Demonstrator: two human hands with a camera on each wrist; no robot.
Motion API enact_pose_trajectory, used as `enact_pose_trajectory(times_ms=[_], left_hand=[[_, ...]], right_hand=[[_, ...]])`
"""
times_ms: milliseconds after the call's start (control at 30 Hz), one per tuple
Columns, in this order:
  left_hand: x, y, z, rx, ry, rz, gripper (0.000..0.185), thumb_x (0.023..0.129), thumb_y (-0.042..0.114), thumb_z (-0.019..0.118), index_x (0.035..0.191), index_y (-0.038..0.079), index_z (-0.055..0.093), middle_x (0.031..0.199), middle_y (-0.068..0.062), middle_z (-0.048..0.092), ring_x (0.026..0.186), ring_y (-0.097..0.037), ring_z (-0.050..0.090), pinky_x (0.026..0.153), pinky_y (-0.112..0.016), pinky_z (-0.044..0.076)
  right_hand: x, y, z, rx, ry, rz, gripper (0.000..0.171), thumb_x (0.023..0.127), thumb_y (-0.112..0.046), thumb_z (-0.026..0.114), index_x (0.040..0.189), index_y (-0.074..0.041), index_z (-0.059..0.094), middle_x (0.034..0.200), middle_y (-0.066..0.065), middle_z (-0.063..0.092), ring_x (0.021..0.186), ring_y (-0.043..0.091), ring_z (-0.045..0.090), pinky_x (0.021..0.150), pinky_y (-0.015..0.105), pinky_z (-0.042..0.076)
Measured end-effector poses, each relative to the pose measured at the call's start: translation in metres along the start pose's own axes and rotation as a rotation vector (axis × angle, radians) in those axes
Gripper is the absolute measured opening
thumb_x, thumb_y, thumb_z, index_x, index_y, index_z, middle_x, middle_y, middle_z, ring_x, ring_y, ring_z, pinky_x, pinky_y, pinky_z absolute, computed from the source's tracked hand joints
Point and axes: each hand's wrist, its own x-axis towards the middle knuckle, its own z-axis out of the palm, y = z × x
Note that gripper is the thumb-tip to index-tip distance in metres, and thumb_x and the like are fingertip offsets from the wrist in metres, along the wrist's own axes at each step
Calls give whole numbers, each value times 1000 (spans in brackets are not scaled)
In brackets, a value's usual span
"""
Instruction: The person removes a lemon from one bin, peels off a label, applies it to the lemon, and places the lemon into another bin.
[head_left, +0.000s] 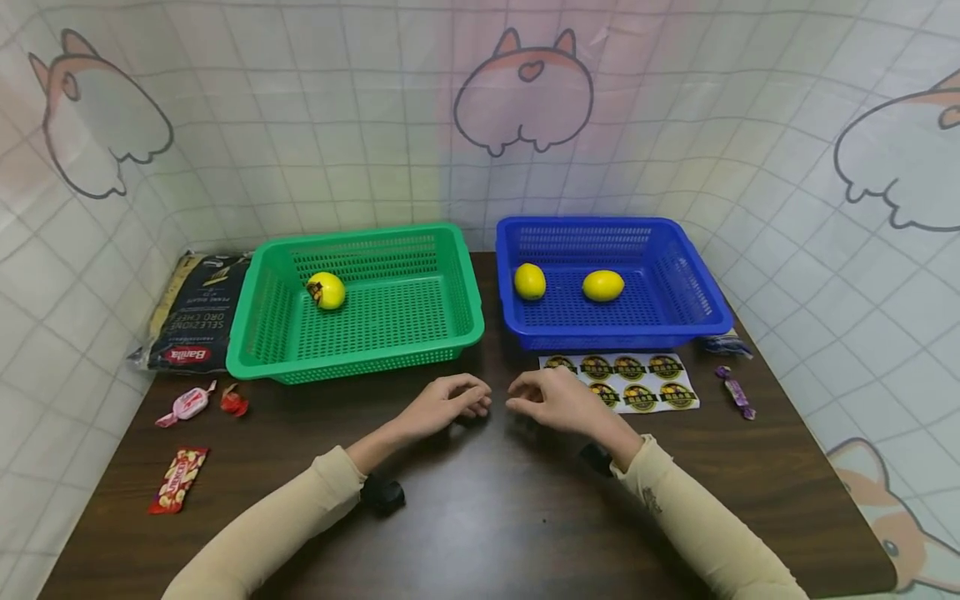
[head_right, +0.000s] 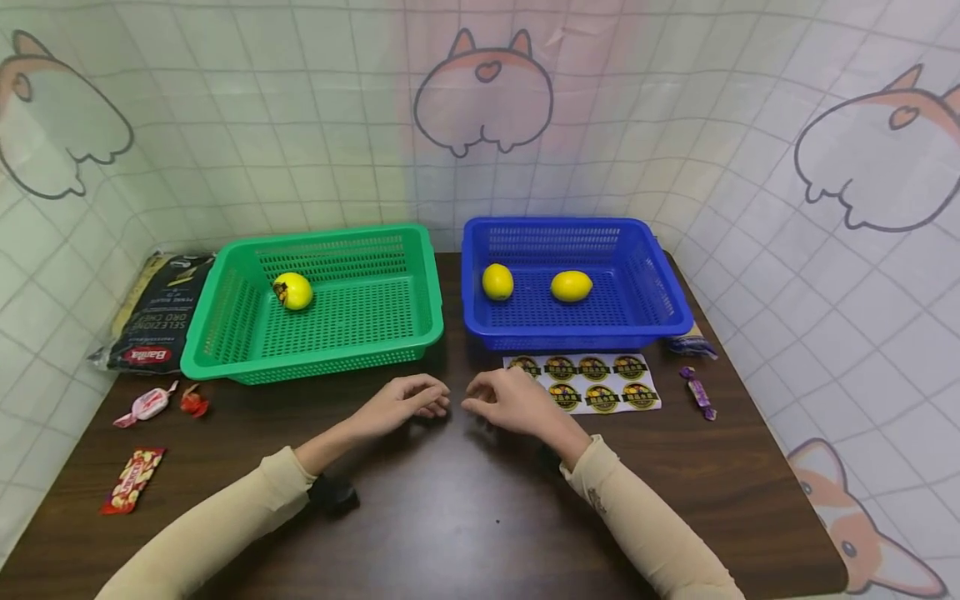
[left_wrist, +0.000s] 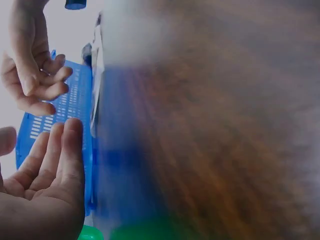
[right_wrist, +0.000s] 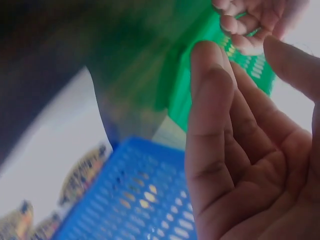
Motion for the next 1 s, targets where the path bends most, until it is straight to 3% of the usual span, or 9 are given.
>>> enact_pose_trajectory(times_ms=[133,367,733,867,900,1000], left_hand=[[8,3,1,-112,24,-22,46,107,33,46,133,-3,56,126,-26,64,110,-27,69,98,-36,58],[17,14,8,-335,87,-49,52,106,32,48,143,-5,47,142,-28,54,134,-38,54,115,-41,45],[37,29,24,-454,140,-41,53,105,31,50,145,-5,45,144,-30,52,130,-31,60,114,-41,46],[47,35,24,-495,192,-67,54,105,32,51,145,-4,45,145,-27,53,131,-28,59,112,-35,48],[49,36,25,-510,203,-76,54,105,32,51,145,-3,45,145,-27,53,131,-28,59,111,-34,48],[56,39,27,-563,222,-100,54,105,33,50,145,-3,45,146,-25,53,134,-30,56,110,-31,49]], right_hand=[[2,0,-19,-50,-12,-20,27,94,-33,68,108,-10,74,93,1,78,73,4,67,66,21,56],[8,0,-68,-107,-9,7,29,95,-34,67,112,-11,74,95,3,78,76,10,69,68,27,58],[35,1,-133,-170,45,39,34,96,-35,66,118,-10,71,102,8,78,86,20,72,77,39,60],[49,5,-150,-174,50,68,32,97,-34,64,119,-12,71,97,7,77,80,18,69,77,40,58],[53,7,-154,-176,49,73,33,97,-34,64,119,-11,71,95,7,77,79,18,69,86,44,57],[67,13,-162,-177,39,88,32,98,-35,62,120,-12,71,93,8,76,80,19,68,88,46,56]])
